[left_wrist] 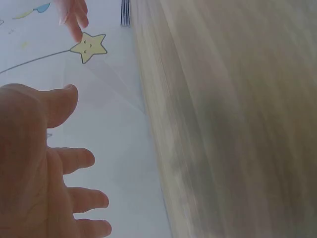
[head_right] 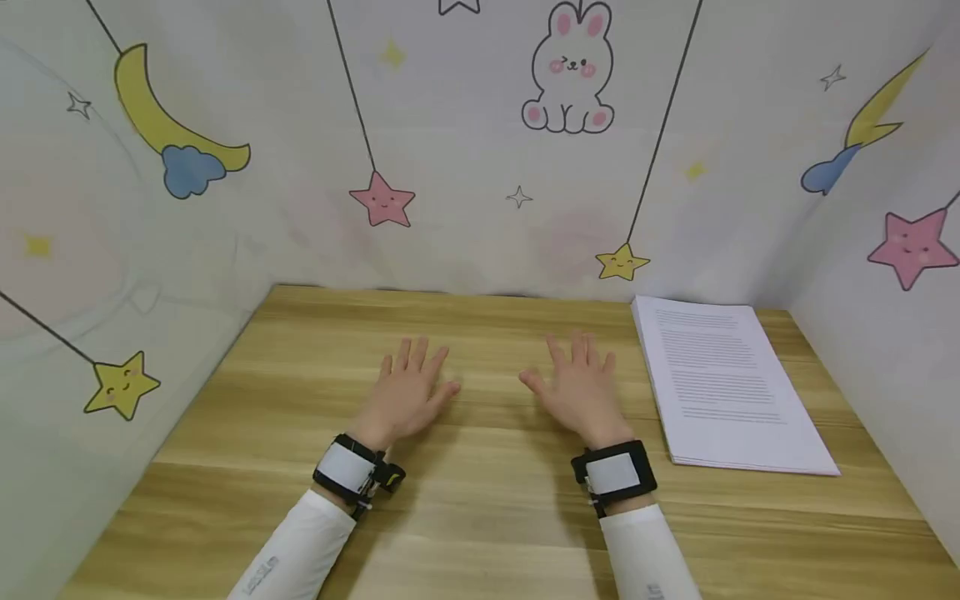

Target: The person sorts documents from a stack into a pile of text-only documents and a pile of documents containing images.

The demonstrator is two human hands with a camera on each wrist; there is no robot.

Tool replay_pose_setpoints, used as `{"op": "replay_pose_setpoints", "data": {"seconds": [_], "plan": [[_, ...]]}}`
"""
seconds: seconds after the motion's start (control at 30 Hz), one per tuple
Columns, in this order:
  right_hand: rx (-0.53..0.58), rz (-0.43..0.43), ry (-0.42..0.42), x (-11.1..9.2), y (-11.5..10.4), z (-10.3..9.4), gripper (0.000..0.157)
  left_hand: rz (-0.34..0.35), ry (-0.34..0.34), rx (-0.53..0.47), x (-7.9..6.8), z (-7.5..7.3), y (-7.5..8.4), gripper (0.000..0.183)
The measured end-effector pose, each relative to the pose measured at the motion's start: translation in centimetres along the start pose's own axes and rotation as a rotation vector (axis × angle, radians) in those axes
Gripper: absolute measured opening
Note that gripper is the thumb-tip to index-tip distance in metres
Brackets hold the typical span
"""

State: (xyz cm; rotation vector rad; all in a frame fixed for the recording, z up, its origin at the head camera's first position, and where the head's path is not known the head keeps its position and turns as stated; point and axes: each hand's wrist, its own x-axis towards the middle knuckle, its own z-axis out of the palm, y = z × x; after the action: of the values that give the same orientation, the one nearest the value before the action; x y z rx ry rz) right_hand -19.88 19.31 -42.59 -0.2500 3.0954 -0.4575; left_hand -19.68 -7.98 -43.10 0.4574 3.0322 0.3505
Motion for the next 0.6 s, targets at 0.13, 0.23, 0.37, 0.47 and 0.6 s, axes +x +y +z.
{"op": "replay_pose_setpoints", "data": {"seconds": [0.13,0.23,0.37,0.47,0.6], "plan": [[-0.024,-0.001,0.051,-0.7,1.1,-0.9,0.082,0.053,0.017,0.03,-0.1,0.2,1.0,0.066],[-0.049,-0.009,0.078,-1.1,2.0,-1.5,0.079,0.066,0.026,0.051,-0.1,0.1,1.5,0.064],[-0.057,0.014,0.074,-1.4,3.5,-2.5,0.078,0.073,0.035,0.053,0.1,-0.3,1.8,0.064],[-0.064,0.052,0.043,-1.5,4.9,-3.4,0.08,0.092,0.015,0.045,0.3,-0.7,2.2,0.065],[-0.091,0.093,-0.022,-1.6,7.1,-4.7,0.084,0.133,-0.036,0.012,0.3,-1.1,3.0,0.066]]}}
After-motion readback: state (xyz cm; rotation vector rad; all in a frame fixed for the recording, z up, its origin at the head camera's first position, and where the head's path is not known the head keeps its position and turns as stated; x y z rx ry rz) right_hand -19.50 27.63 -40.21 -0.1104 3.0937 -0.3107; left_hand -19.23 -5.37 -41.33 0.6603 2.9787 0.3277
